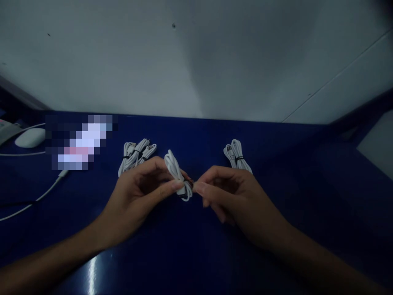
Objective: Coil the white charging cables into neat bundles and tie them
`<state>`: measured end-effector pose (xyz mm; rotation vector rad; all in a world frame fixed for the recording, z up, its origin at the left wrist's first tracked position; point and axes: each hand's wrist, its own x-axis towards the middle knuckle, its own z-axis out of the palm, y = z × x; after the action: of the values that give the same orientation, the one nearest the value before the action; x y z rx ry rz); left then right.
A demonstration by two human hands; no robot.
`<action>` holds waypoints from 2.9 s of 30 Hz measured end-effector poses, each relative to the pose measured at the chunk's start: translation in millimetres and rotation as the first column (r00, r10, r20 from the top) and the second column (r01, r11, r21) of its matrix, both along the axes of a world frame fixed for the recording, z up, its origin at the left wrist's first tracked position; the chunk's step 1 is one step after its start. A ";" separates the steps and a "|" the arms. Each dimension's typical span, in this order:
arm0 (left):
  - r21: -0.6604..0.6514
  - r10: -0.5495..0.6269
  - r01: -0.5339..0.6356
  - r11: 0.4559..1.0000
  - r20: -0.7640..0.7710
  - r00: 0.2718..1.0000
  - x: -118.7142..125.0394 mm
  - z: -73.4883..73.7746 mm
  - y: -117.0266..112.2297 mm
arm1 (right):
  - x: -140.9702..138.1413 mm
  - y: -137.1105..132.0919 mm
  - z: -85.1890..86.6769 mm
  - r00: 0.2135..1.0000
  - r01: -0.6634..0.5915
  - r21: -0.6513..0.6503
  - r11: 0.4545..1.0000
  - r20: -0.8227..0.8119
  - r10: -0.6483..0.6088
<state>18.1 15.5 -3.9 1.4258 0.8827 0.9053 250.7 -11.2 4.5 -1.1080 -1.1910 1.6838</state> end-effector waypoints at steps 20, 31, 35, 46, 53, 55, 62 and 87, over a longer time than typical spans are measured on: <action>-0.035 0.001 -0.003 0.999 -0.054 0.999 4.2 -1.8 -0.9 | -9.6 -6.9 -15.5 0.642 -0.284 0.901 0.329 0.433 -0.633; -0.095 -0.113 0.109 0.990 -0.037 0.993 -1.1 -5.1 -4.5 | -9.9 -7.7 -17.2 0.673 -0.244 0.879 0.411 0.458 -0.581; -0.075 -0.107 0.103 0.992 -0.043 0.993 1.2 -3.5 -4.7 | -6.5 -6.5 -10.1 0.779 -0.090 0.762 0.641 0.455 -0.431; -0.210 -0.092 0.098 0.973 0.035 0.995 -0.3 0.1 1.1 | 1.9 1.0 -6.5 0.815 -0.120 0.755 0.645 0.446 -0.371; -0.245 -0.135 0.170 0.955 0.156 0.979 -2.1 0.8 3.1 | 4.0 3.5 -11.1 0.785 -0.203 0.859 0.469 0.429 -0.446; -0.259 -0.153 0.200 0.945 0.189 0.970 -0.7 0.1 3.9 | 4.0 4.4 -11.2 0.782 -0.224 0.869 0.440 0.430 -0.452; -0.277 -0.174 0.228 0.934 0.206 0.963 3.1 -0.2 2.9 | 2.2 4.3 -14.1 0.769 -0.277 0.887 0.370 0.436 -0.467; -0.460 -0.227 0.336 0.822 0.277 0.934 -3.0 -9.3 7.3 | 1.1 3.6 -21.2 0.717 -0.323 0.815 0.482 0.543 -0.437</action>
<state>15.1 22.8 -13.2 0.9504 0.6569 0.5312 251.9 -7.6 -16.6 -1.0382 -2.1254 0.2512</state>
